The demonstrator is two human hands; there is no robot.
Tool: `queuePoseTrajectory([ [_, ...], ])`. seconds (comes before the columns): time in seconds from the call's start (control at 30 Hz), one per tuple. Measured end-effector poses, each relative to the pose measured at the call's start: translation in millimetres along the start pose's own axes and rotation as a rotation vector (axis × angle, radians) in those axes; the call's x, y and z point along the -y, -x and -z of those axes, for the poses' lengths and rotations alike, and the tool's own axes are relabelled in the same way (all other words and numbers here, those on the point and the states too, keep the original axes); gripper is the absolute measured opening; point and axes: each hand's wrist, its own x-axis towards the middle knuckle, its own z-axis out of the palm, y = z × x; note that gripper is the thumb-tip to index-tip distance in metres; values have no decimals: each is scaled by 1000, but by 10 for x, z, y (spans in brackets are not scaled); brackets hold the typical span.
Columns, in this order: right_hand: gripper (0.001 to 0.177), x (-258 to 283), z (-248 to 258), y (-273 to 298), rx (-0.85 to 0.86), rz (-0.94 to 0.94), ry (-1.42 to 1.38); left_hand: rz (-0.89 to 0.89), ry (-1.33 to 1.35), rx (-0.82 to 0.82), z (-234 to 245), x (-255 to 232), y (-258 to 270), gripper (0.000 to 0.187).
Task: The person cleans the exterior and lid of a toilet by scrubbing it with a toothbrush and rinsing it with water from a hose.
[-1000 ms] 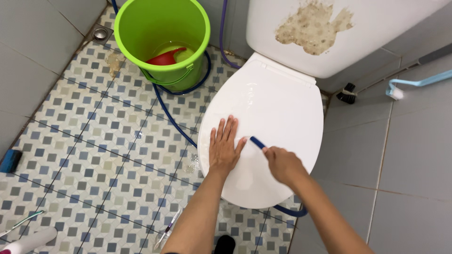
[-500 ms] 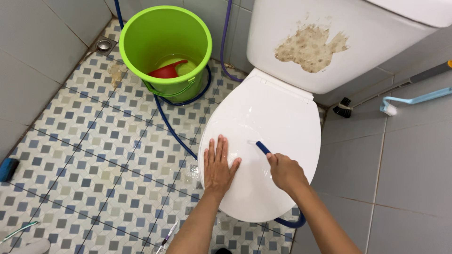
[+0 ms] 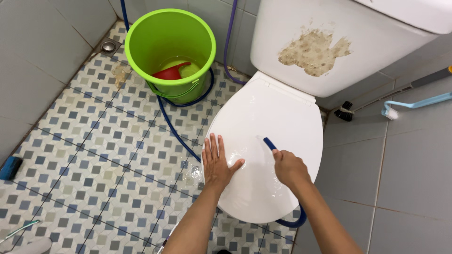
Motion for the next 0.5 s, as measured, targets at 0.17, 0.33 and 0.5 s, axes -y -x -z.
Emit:
queuePoseTrajectory([
  [0.17,54,92,-233,138,-8,144,77,65,-17,55,117,-35,42,119],
  [0.33,56,224,-305,449,90,196,131,32,-42,-34,4,56,158,102],
  [0.5,54,240,-193,538,20,217,97,85,-68,-44,-146,166,344,84],
])
